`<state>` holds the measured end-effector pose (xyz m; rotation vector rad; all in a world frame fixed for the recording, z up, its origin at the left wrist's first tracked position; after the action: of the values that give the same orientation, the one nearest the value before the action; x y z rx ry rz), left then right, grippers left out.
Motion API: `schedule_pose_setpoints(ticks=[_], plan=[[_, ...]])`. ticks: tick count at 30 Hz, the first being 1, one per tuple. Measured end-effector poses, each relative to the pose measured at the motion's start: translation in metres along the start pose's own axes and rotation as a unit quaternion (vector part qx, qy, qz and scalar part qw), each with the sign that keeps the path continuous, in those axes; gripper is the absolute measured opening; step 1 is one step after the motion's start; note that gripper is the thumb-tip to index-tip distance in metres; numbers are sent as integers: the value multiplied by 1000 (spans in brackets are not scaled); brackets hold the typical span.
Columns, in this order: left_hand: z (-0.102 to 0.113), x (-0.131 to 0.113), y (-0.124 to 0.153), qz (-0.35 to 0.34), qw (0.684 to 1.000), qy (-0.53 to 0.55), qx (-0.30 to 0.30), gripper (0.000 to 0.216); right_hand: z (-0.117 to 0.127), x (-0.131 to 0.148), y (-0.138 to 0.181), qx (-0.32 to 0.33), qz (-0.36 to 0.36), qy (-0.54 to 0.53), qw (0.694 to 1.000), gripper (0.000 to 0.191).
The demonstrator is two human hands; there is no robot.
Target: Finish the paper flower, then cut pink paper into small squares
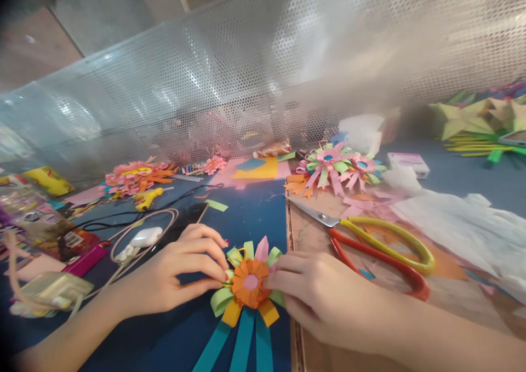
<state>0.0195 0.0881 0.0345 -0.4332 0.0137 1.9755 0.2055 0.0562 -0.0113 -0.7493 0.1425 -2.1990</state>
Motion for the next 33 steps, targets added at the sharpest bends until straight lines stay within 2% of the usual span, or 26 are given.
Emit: schedule_pose_setpoints(ticks=[14,18,22,25,33], plan=[[-1,-4,-1,3,1000,5,6,14,0,0,1,5,-8,4,1000,32],[2,-4,0,13,1000,6,-15,15,0,0,0,4,-3,0,1000,31],[6,6,5,87,993,-11,-77,16,0,-1,1,1,0,-5,1000,32],[3,13,6,153,984,-16,-88,15,0,0,1,-2,3,-2,1000,32],[-6,9,1,162,984,41,-57,15,0,1,0,1,-3,3,1000,31]])
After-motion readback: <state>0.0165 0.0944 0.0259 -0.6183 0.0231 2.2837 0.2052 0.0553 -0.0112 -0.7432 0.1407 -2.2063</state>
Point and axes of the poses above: each hand's wrist, its own y-axis away from the middle knuckle, its own z-axis out of the back of the hand, x = y × z, the point moved 5 cm from there along -y, towards the middle knuckle, and after that the axes turned 7 degrees about -z, right-handed, at the moved point
